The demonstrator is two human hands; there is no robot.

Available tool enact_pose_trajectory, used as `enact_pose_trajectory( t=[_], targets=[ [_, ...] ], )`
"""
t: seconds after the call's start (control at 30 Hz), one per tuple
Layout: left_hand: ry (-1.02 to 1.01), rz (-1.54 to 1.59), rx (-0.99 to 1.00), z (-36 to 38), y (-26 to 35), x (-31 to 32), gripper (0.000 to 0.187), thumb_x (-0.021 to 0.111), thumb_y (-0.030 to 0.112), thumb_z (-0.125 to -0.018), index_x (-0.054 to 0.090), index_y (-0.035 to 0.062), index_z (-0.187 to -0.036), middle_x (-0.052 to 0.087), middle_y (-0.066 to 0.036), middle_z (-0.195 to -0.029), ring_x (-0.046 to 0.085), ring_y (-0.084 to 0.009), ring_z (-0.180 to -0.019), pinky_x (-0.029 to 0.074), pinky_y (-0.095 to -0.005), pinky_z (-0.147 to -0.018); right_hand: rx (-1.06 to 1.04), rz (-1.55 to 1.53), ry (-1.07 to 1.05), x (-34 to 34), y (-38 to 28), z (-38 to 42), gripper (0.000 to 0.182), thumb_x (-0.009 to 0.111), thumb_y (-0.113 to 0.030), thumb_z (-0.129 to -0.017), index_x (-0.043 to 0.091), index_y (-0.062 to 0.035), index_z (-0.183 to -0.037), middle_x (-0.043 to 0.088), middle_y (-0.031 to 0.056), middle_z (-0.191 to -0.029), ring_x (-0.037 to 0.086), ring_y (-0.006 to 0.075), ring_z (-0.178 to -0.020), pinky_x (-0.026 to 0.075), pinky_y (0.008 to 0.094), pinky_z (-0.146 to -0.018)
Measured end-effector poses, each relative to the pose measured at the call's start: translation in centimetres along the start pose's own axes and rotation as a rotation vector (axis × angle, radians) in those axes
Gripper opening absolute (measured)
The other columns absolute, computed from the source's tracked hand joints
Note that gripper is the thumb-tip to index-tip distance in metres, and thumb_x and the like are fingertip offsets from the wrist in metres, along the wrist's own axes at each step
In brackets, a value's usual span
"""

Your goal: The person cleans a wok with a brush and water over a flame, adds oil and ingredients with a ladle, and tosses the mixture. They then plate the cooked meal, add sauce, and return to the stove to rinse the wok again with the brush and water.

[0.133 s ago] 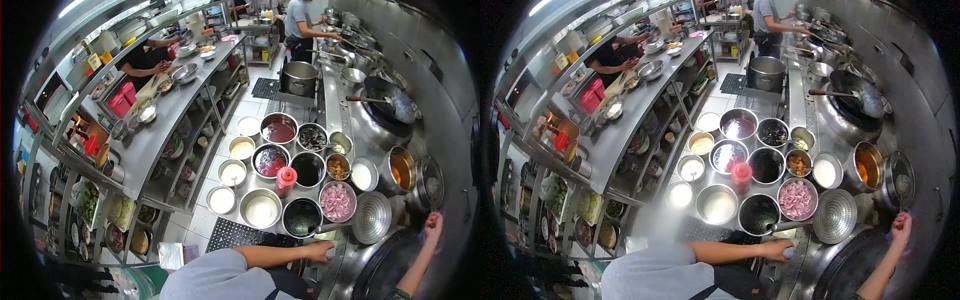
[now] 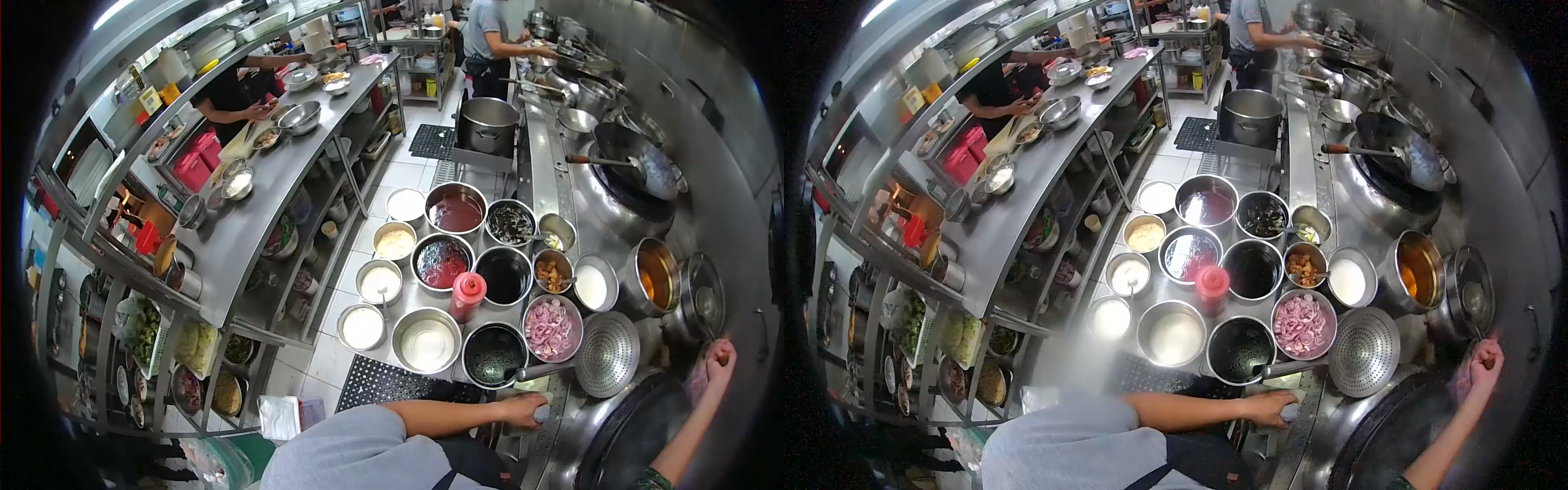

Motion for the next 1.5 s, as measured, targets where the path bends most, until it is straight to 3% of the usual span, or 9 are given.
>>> enact_pose_trajectory(
  t=[0.13, 0.2, 0.33, 0.57, 0.7, 0.8, 1.1, 1.27, 1.5],
  targets=[
    [0.003, -0.024, 0.004, 0.2, -0.9, 0.2, 0.064, 0.078, 0.033, -0.071, 0.056, 0.0025, -0.123, 0.057, -0.021, -0.123, 0.054, -0.0377, -0.119, 0.043, -0.0434, -0.103, 0.031, -0.216, -0.022, 3.6, -1.2, 3.6, 0.011, 0.055, 0.002, -0.091, 0.05, -0.0012, -0.1, 0.044, 0.0045, -0.082, 0.052, 0.0133, -0.069, 0.034, 0.0279, -0.056],
    [0.005, -0.01, -0.002, 0.3, -1.0, 0.1, 0.063, 0.078, 0.032, -0.071, 0.056, 0.0025, -0.123, 0.057, -0.021, -0.124, 0.054, -0.0376, -0.12, 0.043, -0.0433, -0.103, -0.102, 0.343, -0.375, 2.4, -6.3, 3.0, 0.013, 0.052, 0.007, -0.092, 0.05, 0.0032, -0.105, 0.047, 0.0063, -0.087, 0.053, 0.0147, -0.074, 0.043, 0.0264, -0.065],
    [0.032, -0.032, 0.009, 0.1, -1.6, 0.4, 0.063, 0.078, 0.03, -0.071, 0.056, 0.0025, -0.123, 0.057, -0.022, -0.126, 0.054, -0.0373, -0.121, 0.043, -0.043, -0.104, -0.6, 0.435, 0.015, 7.0, -4.1, 15.5, 0.005, 0.048, 0.003, -0.097, 0.047, 0.0012, -0.101, 0.045, 0.0066, -0.09, 0.048, 0.0142, -0.072, 0.042, 0.0246, -0.068],
    [0.032, -0.083, -0.055, 0.2, -1.6, 0.4, 0.062, 0.077, 0.03, -0.072, 0.055, 0.0009, -0.123, 0.057, -0.023, -0.126, 0.054, -0.0383, -0.122, 0.045, -0.0437, -0.103, -0.883, 0.679, 0.232, 3.7, -1.2, 36.1, 0.011, 0.047, -0.004, -0.101, 0.049, 0.0039, -0.109, 0.054, 0.0111, -0.105, 0.056, 0.0173, -0.082, 0.045, 0.0228, -0.078],
    [-0.001, -0.188, -0.141, 1.9, 0.8, -1.3, 0.076, 0.078, 0.035, -0.072, 0.05, 0.0005, -0.133, 0.056, -0.025, -0.13, 0.053, -0.0382, -0.124, 0.044, -0.0436, -0.105, -0.26, -0.011, 0.066, 5.7, 6.6, 44.1, 0.051, 0.053, -0.001, -0.096, 0.031, -0.0008, -0.142, 0.052, 0.0156, -0.109, 0.047, 0.0153, -0.066, 0.038, 0.0254, -0.054],
    [0.068, -0.224, -0.143, 2.9, 1.9, -2.2, 0.076, 0.079, 0.034, -0.075, 0.047, 0.002, -0.136, 0.051, -0.024, -0.135, 0.049, -0.0393, -0.127, 0.041, -0.0468, -0.105, -0.16, -0.172, 0.076, 2.4, 10.1, 48.8, 0.04, 0.053, -0.002, -0.096, 0.038, 0.0049, -0.133, 0.053, 0.0142, -0.107, 0.049, 0.0126, -0.069, 0.036, 0.0241, -0.052],
    [0.149, -0.304, 0.616, 7.8, 24.2, 3.0, 0.069, 0.078, 0.022, -0.076, 0.05, 0.0051, -0.136, 0.046, -0.02, -0.137, 0.041, -0.0388, -0.13, 0.038, -0.0479, -0.105, -0.289, 0.794, 0.685, -1.7, 17.3, 63.3, 0.039, 0.065, -0.018, -0.093, 0.052, -0.0054, -0.127, 0.056, 0.0023, -0.091, 0.049, 0.0097, -0.065, 0.038, 0.0215, -0.053],
    [-0.04, -0.334, 0.734, 7.6, 28.8, 10.0, 0.064, 0.08, 0.023, -0.073, 0.056, 0.0043, -0.13, 0.049, -0.016, -0.132, 0.041, -0.0344, -0.129, 0.039, -0.0445, -0.1, 0.12, 0.83, 0.969, -13.6, 18.8, 69.3, 0.055, 0.061, -0.021, -0.096, 0.04, -0.0085, -0.146, 0.058, 0.01, -0.127, 0.056, 0.0196, -0.093, 0.048, 0.0313, -0.079],
    [-0.056, -0.62, 0.758, 4.5, 26.7, 14.8, 0.047, 0.074, 0.037, -0.078, 0.066, 0.0046, -0.111, 0.057, -0.01, -0.112, 0.048, -0.0291, -0.114, 0.042, -0.0399, -0.092, -0.757, 2.181, 1.034, -6.2, 19.3, 77.6, 0.042, 0.058, -0.017, -0.098, 0.051, -0.0006, -0.137, 0.061, 0.0159, -0.119, 0.058, 0.0254, -0.102, 0.049, 0.0341, -0.087]
  ],
)
Point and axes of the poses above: each hand's wrist, its own z-axis away from the middle knuckle, its own x-axis out of the palm, y = z × x, the point moved 10 cm from there along -z, towards the middle knuckle
